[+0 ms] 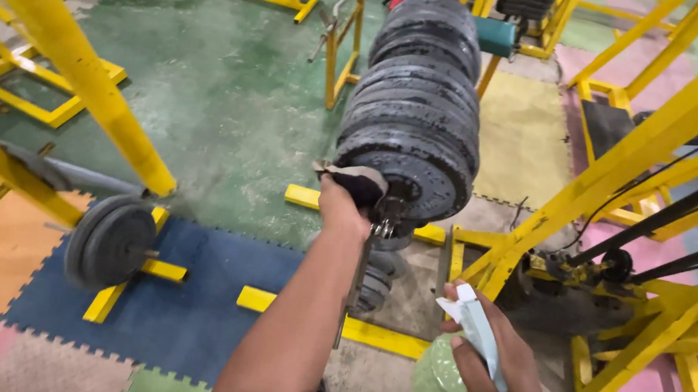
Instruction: Cleaning various gym equipment including machine frames, weight plates, and pads using a spray bottle and cloth.
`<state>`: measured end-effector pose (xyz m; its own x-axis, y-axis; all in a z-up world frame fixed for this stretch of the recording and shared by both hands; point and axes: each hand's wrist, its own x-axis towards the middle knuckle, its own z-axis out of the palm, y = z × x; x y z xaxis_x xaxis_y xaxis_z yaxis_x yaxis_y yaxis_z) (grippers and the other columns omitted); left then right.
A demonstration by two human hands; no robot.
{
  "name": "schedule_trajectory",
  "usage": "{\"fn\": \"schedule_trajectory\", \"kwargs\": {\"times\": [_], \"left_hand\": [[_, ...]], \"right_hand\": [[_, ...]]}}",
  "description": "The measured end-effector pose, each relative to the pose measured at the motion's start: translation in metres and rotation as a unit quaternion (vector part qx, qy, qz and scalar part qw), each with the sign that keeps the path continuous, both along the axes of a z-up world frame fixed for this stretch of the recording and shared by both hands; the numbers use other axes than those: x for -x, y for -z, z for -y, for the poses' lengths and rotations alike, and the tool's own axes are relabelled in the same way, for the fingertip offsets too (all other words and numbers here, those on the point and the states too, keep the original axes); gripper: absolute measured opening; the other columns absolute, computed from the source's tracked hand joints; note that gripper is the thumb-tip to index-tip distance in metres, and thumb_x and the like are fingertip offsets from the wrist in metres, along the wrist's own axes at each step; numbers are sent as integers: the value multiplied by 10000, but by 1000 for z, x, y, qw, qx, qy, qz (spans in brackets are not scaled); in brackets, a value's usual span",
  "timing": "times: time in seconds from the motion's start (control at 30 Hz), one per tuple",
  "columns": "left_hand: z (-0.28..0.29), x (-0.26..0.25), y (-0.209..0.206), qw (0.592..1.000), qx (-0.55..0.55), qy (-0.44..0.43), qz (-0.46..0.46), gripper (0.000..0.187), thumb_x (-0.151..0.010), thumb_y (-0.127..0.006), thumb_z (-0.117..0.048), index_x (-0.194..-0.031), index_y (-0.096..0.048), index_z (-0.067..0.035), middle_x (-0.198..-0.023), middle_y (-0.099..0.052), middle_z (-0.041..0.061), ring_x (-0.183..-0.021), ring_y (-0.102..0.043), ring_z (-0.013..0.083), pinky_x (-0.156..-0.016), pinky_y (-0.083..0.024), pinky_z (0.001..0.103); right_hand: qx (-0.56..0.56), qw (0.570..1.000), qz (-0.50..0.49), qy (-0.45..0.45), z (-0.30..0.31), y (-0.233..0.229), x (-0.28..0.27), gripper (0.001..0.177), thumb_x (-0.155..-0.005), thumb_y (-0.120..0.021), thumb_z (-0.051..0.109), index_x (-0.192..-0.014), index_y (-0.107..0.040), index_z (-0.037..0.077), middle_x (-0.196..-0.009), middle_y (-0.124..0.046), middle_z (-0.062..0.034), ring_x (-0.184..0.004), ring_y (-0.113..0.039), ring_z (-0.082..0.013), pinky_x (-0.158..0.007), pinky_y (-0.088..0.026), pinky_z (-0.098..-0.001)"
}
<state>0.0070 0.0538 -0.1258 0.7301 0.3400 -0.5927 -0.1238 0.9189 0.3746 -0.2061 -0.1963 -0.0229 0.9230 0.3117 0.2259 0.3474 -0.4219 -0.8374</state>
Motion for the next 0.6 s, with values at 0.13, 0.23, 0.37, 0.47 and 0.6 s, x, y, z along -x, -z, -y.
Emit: {"fn": "schedule_trajectory", "kwargs": {"times": [0.13,0.23,0.37,0.47,0.6], "left_hand": [[-11,3,-11,997,47,34,52,413,-1015,-454,-378,-1137,-636,-27,-1051,-693,168,-891,-671,303,-774,-572,421],[-16,29,-55,999,-1,29,15,429,-986,-517,-432,-1166,-610,-53,-1033,-599,152,-896,-592,274,-745,-521,407],[-1,68,-135,958,-261,-17,115,407,-1033,-436,-395,-1180,-606,-55,-1054,-657,125,-885,-610,225,-789,-502,348],[15,71,-143,763,-617,-74,177,474,-1084,-364,-356,-1426,-517,-65,-1413,-554,154,-1300,-496,310,-1120,-365,397],[20,39,-114,373,-912,141,95,588,-1065,-283,-332,-1573,-335,-41,-1628,-224,345,-1504,-185,539,-1234,-132,626]], "right_hand": [[0,999,14,-38,-5,6,1,584,-861,-582,55,-1437,-493,24,-1404,-672,-66,-1001,-773,-206,-836,-613,-351],[-26,999,-21,-13,-11,11,4,595,-817,-552,-5,-1410,-520,32,-1349,-707,-60,-950,-815,-204,-797,-615,-339],[-11,999,-33,7,-17,2,-5,654,-817,-580,29,-1465,-522,90,-1247,-735,-71,-903,-753,-208,-791,-587,-333],[35,997,-40,51,-25,-10,-7,684,-799,-596,56,-1476,-555,150,-1118,-798,-36,-767,-691,-186,-722,-557,-311],[-19,999,2,33,-39,-8,-16,616,-853,-559,32,-1466,-498,44,-1421,-690,-47,-1027,-806,-182,-862,-608,-315]]}}
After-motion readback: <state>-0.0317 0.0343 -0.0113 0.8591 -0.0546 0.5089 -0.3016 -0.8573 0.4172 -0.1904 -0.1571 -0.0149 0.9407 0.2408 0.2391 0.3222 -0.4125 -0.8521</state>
